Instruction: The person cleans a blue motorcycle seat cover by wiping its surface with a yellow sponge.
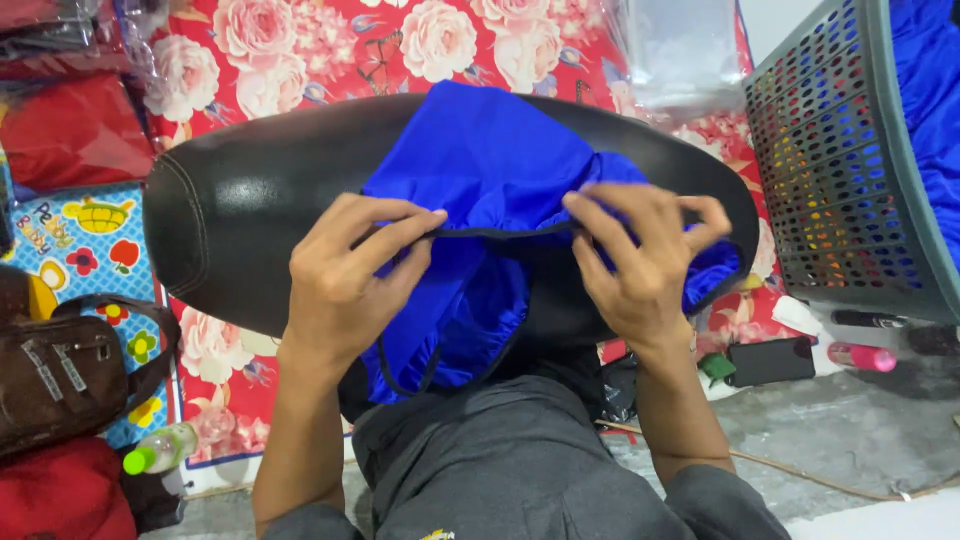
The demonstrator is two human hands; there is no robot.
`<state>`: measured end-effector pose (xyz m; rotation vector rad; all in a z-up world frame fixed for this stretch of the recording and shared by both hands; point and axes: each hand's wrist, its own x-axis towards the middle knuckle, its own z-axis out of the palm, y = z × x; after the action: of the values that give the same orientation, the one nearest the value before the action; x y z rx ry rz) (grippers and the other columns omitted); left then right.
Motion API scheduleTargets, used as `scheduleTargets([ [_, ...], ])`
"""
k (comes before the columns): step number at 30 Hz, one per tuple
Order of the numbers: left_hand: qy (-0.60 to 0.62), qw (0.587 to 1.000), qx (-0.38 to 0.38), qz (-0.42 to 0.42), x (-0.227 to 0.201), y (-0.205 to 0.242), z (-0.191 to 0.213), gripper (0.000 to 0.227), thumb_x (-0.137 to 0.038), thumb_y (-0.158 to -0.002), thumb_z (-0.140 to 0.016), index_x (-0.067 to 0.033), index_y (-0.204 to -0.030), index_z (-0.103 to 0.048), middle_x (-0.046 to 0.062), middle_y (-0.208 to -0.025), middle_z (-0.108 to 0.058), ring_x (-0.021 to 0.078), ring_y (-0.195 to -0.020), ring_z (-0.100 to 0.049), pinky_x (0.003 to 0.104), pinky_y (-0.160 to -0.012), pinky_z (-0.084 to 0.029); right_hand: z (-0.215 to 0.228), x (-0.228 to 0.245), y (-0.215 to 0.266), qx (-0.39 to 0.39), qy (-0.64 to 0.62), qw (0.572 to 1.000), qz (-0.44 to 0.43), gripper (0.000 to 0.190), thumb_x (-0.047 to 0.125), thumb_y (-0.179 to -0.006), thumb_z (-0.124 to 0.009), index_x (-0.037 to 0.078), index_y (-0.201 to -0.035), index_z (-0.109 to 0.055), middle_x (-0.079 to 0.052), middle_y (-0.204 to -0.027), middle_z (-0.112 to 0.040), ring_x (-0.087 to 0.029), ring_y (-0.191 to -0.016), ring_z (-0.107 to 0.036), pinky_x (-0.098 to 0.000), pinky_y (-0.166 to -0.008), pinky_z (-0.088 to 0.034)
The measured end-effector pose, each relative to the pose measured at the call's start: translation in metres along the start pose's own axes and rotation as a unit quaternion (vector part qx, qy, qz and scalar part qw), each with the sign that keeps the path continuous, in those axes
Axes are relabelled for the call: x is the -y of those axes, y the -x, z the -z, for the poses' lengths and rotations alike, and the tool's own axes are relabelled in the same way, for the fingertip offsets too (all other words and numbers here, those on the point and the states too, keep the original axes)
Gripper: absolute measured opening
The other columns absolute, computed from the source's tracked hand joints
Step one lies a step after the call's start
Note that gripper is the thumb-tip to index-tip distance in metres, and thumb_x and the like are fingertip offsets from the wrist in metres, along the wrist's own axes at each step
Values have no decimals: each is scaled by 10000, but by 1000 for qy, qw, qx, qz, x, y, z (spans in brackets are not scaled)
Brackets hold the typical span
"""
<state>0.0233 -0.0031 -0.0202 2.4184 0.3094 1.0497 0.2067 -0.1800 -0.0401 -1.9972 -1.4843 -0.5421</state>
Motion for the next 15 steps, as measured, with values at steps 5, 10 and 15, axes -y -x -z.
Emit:
scheduleTargets([
  [5,-134,990,28,38,-35,4,-11,477,-185,-801,-814,-51,-1237,-677,119,-1205,-628,303,-1050,-578,443,-935,-473,-3,4,8,-40,-104,994,20,292,-116,-770,-808,-34,-1048,-774,-136,-1020,-712,-263,-820,-619,-385,-808,-479],
  [10,-175,983,-26,52,-50,12,-43,404,-265,-801,-829,-142,-1159,-687,52,-1254,-589,298,-1102,-540,501,-969,-350,3,27,14,-51,-126,990,29,318,-121,-734,-830,-46,-1040,-788,-166,-1014,-698,-254,-767,-554,-378,-718,-472],
  [15,-82,993,-77,-42,-31,17,-47,321,-159,-815,-909,-183,-1081,-731,-30,-1126,-682,179,-1021,-626,456,-989,-309,11,29,22,-72,-105,991,-37,322,-192,-775,-833,-72,-1072,-808,-212,-1081,-701,-268,-807,-511,-370,-717,-423],
])
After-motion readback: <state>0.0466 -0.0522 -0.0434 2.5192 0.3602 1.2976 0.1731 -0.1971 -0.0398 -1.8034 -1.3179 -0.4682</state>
